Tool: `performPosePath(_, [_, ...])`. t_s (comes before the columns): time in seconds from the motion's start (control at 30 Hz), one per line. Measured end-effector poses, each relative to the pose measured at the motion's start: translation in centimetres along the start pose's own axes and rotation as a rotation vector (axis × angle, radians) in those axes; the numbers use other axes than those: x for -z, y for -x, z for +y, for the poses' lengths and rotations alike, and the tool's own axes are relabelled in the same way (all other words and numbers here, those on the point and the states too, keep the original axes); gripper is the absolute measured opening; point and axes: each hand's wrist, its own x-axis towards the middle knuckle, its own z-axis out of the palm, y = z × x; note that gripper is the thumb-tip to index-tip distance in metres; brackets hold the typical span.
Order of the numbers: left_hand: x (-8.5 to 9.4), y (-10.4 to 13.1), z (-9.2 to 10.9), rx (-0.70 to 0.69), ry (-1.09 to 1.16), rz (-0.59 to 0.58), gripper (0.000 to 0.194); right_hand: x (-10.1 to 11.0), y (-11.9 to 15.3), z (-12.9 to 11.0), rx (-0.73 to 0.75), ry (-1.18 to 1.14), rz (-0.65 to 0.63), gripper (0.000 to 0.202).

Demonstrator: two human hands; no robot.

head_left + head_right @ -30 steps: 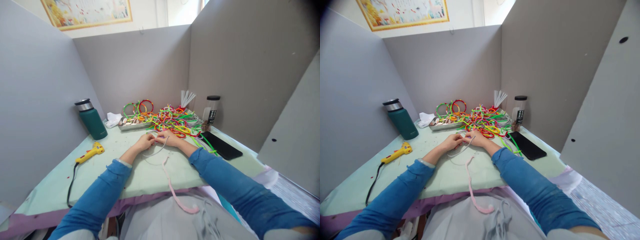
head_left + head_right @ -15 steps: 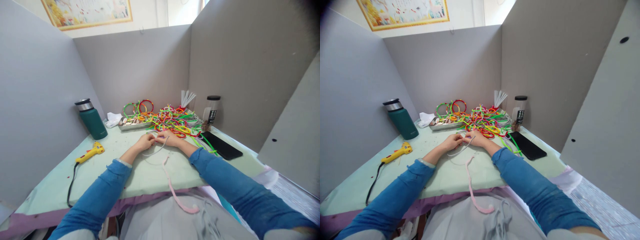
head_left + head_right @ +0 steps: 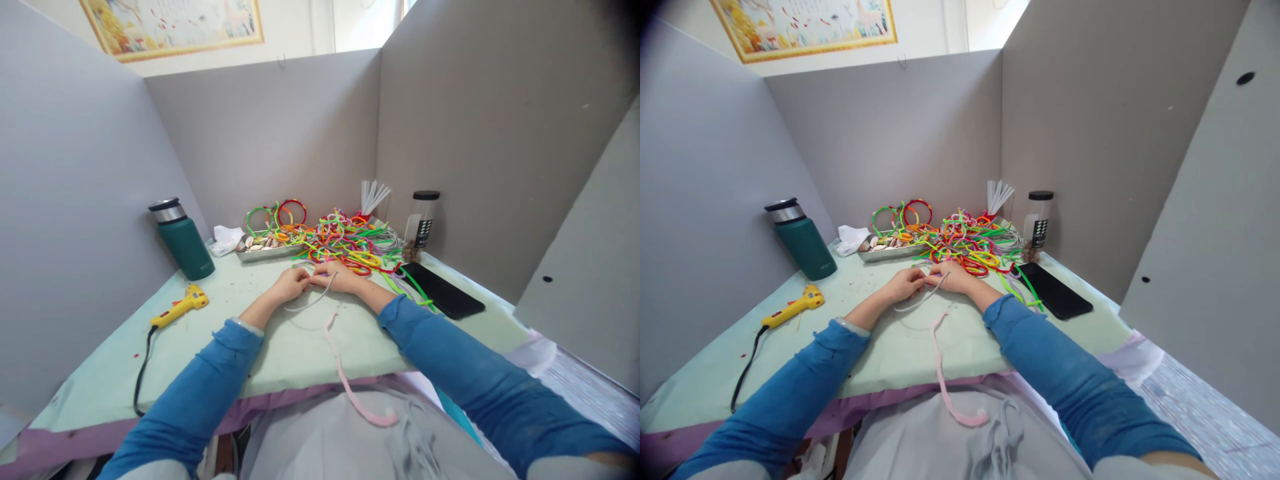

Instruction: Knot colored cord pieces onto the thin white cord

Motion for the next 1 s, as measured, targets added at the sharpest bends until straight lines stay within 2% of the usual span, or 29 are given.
performPosePath(1.0, [0.06, 0.15, 0.5, -0.031, -0.092, 0.05, 0.018, 0.25, 0.14, -0.47, 0.0, 0.001, -0.01, 0.028])
